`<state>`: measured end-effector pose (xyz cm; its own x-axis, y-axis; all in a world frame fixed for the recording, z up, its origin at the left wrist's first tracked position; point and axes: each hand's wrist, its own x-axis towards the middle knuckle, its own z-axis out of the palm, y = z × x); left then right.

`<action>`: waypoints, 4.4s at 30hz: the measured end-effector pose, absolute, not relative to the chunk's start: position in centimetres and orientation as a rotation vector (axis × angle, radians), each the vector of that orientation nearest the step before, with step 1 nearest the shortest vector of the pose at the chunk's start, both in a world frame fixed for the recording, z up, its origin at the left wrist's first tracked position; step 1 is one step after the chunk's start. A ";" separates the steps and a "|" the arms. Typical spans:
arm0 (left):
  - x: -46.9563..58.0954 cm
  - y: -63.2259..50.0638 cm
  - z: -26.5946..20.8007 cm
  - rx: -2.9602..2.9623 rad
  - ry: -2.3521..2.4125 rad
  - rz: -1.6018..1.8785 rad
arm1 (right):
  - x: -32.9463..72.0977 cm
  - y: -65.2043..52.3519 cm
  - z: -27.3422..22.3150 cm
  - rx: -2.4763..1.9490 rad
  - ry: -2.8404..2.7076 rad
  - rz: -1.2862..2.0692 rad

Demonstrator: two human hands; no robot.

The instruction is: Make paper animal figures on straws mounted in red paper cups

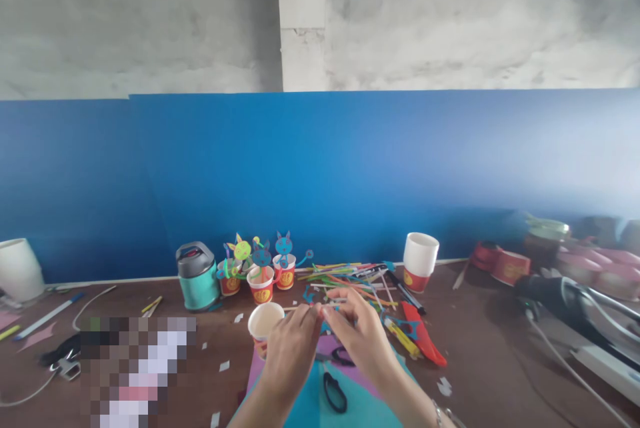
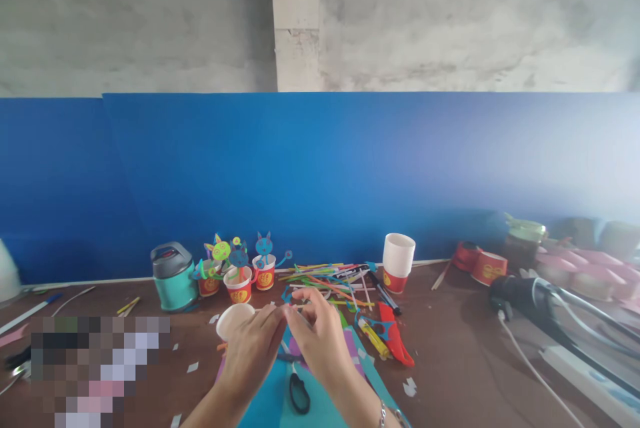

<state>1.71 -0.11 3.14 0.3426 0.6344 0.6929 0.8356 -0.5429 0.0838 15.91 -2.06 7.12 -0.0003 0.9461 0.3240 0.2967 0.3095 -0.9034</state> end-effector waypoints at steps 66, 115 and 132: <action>1.4 0.4 6.2 -2.940 -2.070 -2.744 | 17.2 -0.7 6.7 -1.210 -1.812 0.412; 0.7 0.6 6.3 -2.891 -2.117 -2.730 | 17.3 -1.4 7.6 -1.307 -1.976 0.210; 1.6 0.4 6.2 -2.994 -1.981 -1.850 | 16.7 -1.5 7.0 -1.392 -1.959 0.073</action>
<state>1.58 0.40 6.19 0.2687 0.9485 0.1679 0.2323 -0.2330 0.9443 16.66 -1.50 6.96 -0.1571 0.8413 0.5173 0.8006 0.4152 -0.4321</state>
